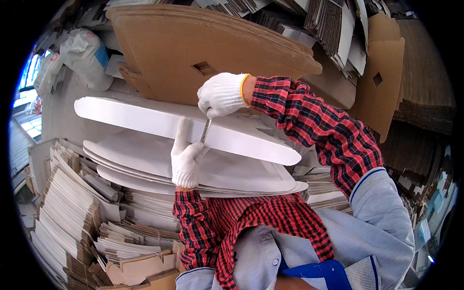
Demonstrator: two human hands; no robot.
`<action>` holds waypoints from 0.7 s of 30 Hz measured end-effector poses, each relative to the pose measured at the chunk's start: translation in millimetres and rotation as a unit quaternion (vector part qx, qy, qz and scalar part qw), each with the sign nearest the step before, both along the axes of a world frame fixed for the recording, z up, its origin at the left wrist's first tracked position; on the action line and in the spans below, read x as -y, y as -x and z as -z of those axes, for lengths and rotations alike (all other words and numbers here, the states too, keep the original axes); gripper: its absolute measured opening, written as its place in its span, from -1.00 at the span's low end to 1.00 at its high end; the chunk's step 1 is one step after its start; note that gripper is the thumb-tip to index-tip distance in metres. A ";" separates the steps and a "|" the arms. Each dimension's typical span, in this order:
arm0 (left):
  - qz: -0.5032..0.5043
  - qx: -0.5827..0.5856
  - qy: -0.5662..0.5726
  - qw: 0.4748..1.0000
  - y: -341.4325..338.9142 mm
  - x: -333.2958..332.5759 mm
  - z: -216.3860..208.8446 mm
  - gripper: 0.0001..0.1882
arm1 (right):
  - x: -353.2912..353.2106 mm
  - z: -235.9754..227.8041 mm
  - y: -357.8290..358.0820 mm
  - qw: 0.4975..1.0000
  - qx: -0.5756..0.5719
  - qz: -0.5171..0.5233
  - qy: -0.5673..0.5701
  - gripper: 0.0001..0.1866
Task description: The person uses a utility knife to cut and separate large sheets of cardboard and white paperboard in a cluttered workspace. They repeatedly pick up stacks of material, slice through them, and place the separated pieces aside.
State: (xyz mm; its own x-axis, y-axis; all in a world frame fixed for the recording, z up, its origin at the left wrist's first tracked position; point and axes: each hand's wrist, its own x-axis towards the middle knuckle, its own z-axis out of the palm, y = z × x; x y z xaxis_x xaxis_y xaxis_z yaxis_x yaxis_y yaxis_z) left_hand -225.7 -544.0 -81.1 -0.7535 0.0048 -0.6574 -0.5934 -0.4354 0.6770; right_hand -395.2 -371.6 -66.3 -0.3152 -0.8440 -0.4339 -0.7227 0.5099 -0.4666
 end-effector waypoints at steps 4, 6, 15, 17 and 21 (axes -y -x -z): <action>-0.024 0.002 -0.013 1.000 1.4 -2.4 -3.2 -0.15 | -3.1 -0.6 4.3 1.000 0.014 0.019 0.002 -0.76; -0.032 0.004 -0.016 0.999 2.8 -3.4 -5.6 -0.16 | -4.6 -1.6 5.4 1.000 0.012 0.023 0.006 -0.76; -0.073 0.016 -0.076 0.994 3.1 1.1 7.3 -0.33 | -4.8 7.6 3.2 1.000 -0.014 0.017 0.022 -0.76; -0.078 0.014 -0.076 0.994 3.2 -0.1 7.3 -0.36 | -4.2 7.8 2.7 1.000 -0.015 0.016 0.016 -0.76; -0.069 0.017 -0.079 0.994 2.5 1.9 7.3 -0.36 | -4.4 4.4 1.2 1.000 -0.016 0.018 0.014 -0.77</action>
State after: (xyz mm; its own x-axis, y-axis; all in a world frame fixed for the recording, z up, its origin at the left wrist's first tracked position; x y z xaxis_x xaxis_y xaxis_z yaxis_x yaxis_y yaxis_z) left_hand -228.2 -545.9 -88.4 -0.7312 0.0084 -0.6821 -0.5426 -0.6130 0.5742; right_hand -396.4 -367.2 -70.7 -0.3592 -0.8432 -0.4000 -0.7187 0.5233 -0.4579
